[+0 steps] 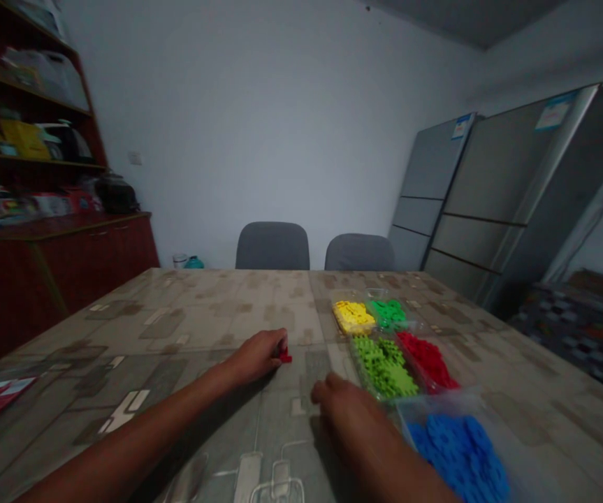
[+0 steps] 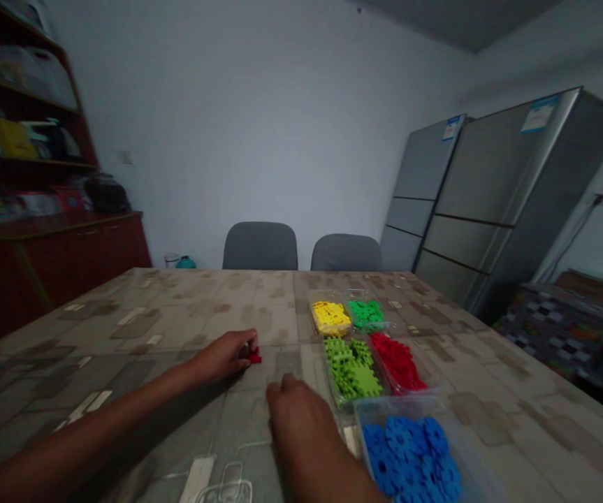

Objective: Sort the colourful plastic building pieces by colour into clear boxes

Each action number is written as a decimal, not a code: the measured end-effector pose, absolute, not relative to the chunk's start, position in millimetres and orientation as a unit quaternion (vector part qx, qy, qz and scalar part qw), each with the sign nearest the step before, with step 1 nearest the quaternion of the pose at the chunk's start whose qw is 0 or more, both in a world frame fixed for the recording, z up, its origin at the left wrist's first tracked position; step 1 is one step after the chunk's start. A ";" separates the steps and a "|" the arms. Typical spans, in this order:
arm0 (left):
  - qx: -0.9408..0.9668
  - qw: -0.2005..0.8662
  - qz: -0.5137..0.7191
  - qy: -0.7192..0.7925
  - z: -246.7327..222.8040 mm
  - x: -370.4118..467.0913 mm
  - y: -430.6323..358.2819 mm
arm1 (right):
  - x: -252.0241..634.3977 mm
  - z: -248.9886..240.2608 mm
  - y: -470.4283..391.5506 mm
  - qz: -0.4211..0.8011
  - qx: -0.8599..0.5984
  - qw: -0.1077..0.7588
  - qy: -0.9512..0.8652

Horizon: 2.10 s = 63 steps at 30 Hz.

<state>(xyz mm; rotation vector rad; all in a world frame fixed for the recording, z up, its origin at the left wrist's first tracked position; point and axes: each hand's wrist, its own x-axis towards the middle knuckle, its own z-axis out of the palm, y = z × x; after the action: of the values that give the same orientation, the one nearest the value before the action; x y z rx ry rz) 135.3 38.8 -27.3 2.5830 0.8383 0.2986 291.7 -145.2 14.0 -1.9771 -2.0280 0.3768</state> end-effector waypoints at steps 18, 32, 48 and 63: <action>0.923 0.287 0.226 0.124 27.5 323.2 -34.7 | 520.6 38.9 -210.0 -0.024 -0.858 0.253 -0.447; 0.886 0.353 0.231 0.192 -1.3 222.5 -20.0 | 481.8 35.7 -196.8 0.029 -0.742 0.273 -0.612; 0.840 0.346 0.216 0.359 -34.2 47.3 -20.3 | 461.4 20.3 -179.5 0.000 -0.751 0.078 -0.655; 0.860 0.332 0.221 0.319 -31.0 45.7 -29.2 | 489.9 33.7 -201.6 -0.066 -0.782 0.289 -0.548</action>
<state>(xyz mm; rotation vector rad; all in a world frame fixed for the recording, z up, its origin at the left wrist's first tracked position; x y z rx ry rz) 45.7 -29.2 -31.0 2.2477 0.8327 0.5778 489.9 -201.6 33.7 -2.0885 -1.4632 -0.1767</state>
